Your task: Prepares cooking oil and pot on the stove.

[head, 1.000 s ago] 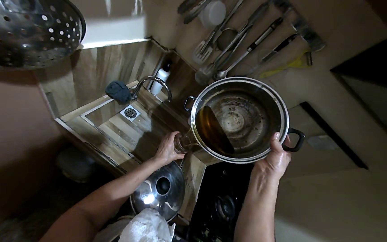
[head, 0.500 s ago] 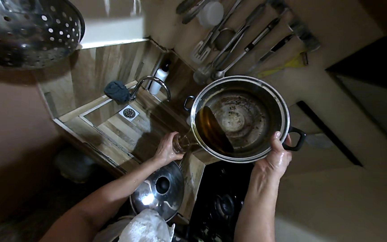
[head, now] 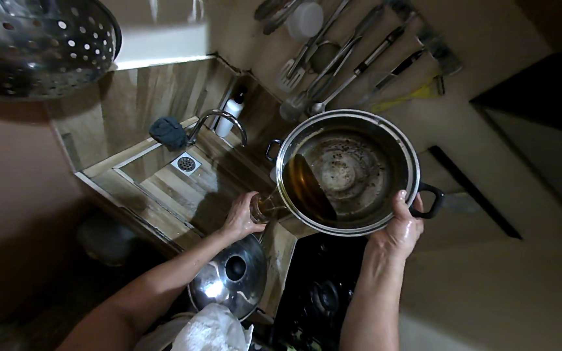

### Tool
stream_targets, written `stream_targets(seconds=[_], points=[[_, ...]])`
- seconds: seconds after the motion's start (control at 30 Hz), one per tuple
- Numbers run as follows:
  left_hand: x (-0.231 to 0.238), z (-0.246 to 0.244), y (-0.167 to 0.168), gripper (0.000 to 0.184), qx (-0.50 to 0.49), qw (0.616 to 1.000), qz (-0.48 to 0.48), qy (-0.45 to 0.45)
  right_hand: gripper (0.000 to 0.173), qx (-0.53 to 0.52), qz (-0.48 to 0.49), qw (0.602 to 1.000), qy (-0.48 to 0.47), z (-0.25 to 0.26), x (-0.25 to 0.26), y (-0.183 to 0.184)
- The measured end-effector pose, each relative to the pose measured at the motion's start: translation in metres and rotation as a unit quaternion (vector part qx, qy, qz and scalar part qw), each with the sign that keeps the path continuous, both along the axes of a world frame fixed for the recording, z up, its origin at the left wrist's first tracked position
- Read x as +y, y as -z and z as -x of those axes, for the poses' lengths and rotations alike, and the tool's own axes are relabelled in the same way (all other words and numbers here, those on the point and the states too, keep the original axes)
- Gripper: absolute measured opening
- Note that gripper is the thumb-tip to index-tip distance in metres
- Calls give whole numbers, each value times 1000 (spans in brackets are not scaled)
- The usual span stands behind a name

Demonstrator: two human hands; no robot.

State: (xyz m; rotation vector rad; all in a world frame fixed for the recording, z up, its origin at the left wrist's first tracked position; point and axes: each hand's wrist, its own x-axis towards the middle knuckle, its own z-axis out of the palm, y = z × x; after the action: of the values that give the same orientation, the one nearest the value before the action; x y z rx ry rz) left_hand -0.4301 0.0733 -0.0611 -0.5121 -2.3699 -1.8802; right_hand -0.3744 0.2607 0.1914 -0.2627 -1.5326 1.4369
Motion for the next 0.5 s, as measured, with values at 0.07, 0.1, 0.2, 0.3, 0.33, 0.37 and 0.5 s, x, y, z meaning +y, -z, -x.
stream_targets(seconds=[0.07, 0.1, 0.2, 0.3, 0.33, 0.37, 0.5], points=[[0, 0, 0, 100, 0, 1000, 1, 2, 36, 3, 1, 1000, -8, 0, -1, 0], [0, 0, -1, 100, 1, 1000, 1, 2, 36, 3, 1, 1000, -9, 0, -1, 1], [1, 0, -1, 101, 0, 1000, 1, 3, 37, -1, 3, 1000, -5, 0, -1, 0], [1, 0, -1, 102, -2, 1000, -2, 3, 38, -2, 1, 1000, -5, 0, -1, 1], [1, 0, -1, 102, -1, 1000, -2, 2, 39, -3, 0, 1000, -6, -1, -1, 1], [1, 0, -1, 102, -1, 1000, 0, 1, 40, -5, 1, 1000, -6, -1, -1, 1], [1, -1, -3, 103, -9, 1000, 2, 5, 41, -6, -4, 1000, -8, -1, -1, 0]])
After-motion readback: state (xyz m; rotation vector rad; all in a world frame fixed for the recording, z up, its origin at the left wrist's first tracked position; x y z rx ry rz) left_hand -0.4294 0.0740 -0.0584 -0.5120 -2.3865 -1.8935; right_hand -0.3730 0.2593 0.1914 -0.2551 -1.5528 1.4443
